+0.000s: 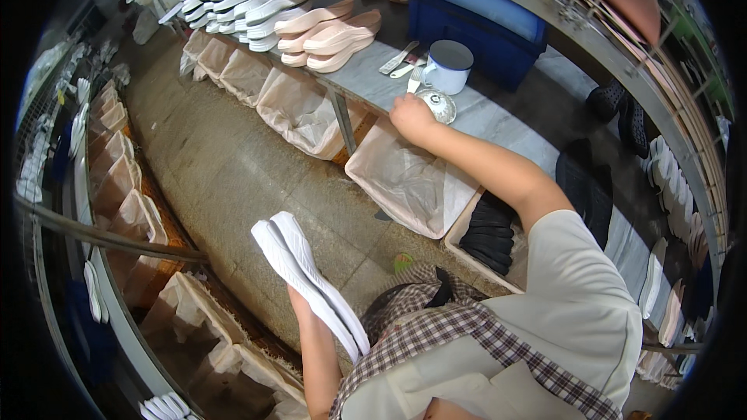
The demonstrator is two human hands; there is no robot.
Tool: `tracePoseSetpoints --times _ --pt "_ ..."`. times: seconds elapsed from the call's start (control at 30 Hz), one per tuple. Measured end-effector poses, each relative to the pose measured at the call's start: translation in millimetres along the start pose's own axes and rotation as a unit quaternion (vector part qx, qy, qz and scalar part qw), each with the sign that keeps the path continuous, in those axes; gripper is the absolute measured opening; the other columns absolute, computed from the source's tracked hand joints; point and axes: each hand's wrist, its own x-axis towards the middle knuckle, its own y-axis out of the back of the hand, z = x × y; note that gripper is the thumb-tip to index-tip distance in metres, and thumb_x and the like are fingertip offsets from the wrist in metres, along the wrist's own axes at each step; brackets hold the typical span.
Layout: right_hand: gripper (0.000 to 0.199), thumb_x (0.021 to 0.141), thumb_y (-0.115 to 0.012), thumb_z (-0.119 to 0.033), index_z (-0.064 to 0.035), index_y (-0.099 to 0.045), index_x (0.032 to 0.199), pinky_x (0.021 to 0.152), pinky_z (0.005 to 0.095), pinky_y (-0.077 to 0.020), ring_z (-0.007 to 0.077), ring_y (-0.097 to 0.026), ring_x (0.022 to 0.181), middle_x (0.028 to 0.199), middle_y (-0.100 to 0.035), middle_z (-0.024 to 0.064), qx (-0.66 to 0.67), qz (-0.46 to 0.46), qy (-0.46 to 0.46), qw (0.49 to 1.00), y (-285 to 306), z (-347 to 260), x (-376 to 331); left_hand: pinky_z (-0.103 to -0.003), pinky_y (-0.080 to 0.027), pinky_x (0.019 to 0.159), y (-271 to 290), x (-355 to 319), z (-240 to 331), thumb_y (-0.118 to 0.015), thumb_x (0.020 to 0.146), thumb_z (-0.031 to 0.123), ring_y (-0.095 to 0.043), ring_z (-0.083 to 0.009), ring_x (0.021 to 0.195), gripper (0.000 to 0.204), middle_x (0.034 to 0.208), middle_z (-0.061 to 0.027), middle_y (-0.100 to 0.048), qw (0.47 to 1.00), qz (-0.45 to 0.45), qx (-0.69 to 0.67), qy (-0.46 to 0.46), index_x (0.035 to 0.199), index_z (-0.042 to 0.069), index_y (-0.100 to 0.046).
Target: The person picks up pairs of white and dark-colored slippers from a shelf, turns them over to inspect the soles, and places them into fabric bins. The person also uses a small brush to clean the surface of a white slipper before stacking it with others.
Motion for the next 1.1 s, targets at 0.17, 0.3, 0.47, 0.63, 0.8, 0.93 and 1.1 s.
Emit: tracePoseSetpoints --times 0.17,0.3,0.47,0.63,0.8,0.93,1.1 --pt "0.007 0.073 -0.059 -0.01 -0.0032 -0.059 0.076 0.067 0.039 -0.0516 0.0297 -0.06 0.074 0.082 -0.055 0.0136 0.139 0.153 0.023 0.978 30.5 23.8 0.2 -0.034 -0.042 0.042 -53.0 43.6 3.6 -0.047 0.089 0.034 -0.052 -0.0228 0.049 0.027 0.063 -0.0087 -0.053 0.999 -0.029 0.017 0.03 0.086 0.007 -0.053" --pt "0.012 0.074 -0.061 -0.009 -0.003 -0.059 0.084 0.062 0.0355 -0.05 0.0259 -0.06 0.073 0.082 -0.057 0.0109 0.248 0.296 -0.13 0.913 64.8 54.5 -26.5 -0.035 -0.041 0.051 -82.4 69.3 18.5 -0.046 0.09 0.036 -0.05 -0.0233 0.06 0.028 0.074 -0.0089 -0.05 0.99 -0.1 0.098 0.03 0.095 0.008 -0.049" --pt "0.011 0.079 -0.059 -0.003 0.0031 -0.058 0.088 0.058 0.0254 -0.0507 0.0133 -0.063 0.065 0.077 -0.062 0.0077 0.549 0.375 -0.375 0.647 82.6 112.5 -65.6 -0.038 -0.037 0.097 -99.6 104.5 52.8 -0.048 0.093 0.039 -0.044 -0.0242 0.119 0.06 0.136 -0.0113 -0.039 0.96 -0.182 0.164 0.135 0.142 0.01 -0.027" --pt "0.019 0.082 -0.056 -0.002 0.0039 -0.056 0.099 0.055 0.0238 -0.0524 0.0127 -0.061 0.063 0.085 -0.061 0.0105 0.557 0.229 -0.497 0.626 56.7 135.4 -59.4 -0.039 -0.035 0.1 -111.7 121.6 70.5 -0.052 0.093 0.036 -0.044 -0.0238 0.12 0.061 0.134 -0.0095 -0.042 0.953 -0.244 0.159 0.082 0.141 0.008 -0.027" --pt "0.021 0.088 -0.051 -0.016 -0.0053 -0.062 0.102 0.046 0.0232 -0.0477 0.0108 -0.056 0.052 0.071 -0.06 0.006 0.545 0.043 -0.524 0.653 38.3 146.1 -35.9 -0.04 -0.038 0.098 -105.8 125.2 82.4 -0.05 0.093 0.037 -0.047 -0.0238 0.117 0.059 0.131 -0.0098 -0.045 0.953 -0.219 0.185 0.094 0.14 0.009 -0.029" --pt "0.021 0.079 -0.053 -0.018 -0.0071 -0.067 0.091 0.064 0.0424 -0.0512 0.0275 -0.065 0.071 0.079 -0.067 0.0128 0.113 -0.131 -0.185 0.967 37.9 151.0 -14.4 -0.04 -0.04 0.096 -113.6 137.1 78.5 -0.048 0.093 0.04 -0.048 -0.0244 0.115 0.058 0.13 -0.0111 -0.045 0.931 -0.262 0.228 0.115 0.139 0.008 -0.032" --pt "0.039 0.087 -0.053 -0.037 -0.0062 -0.065 0.107 0.083 0.0438 -0.0486 0.0313 -0.06 0.102 0.108 -0.064 0.0153 0.259 -0.082 -0.394 0.878 60.0 122.9 -16.0 -0.04 -0.041 0.094 -146.8 143.6 43.6 -0.047 0.093 0.041 -0.049 -0.0246 0.113 0.057 0.127 -0.0116 -0.047 0.908 -0.281 0.284 0.128 0.138 0.008 -0.034"
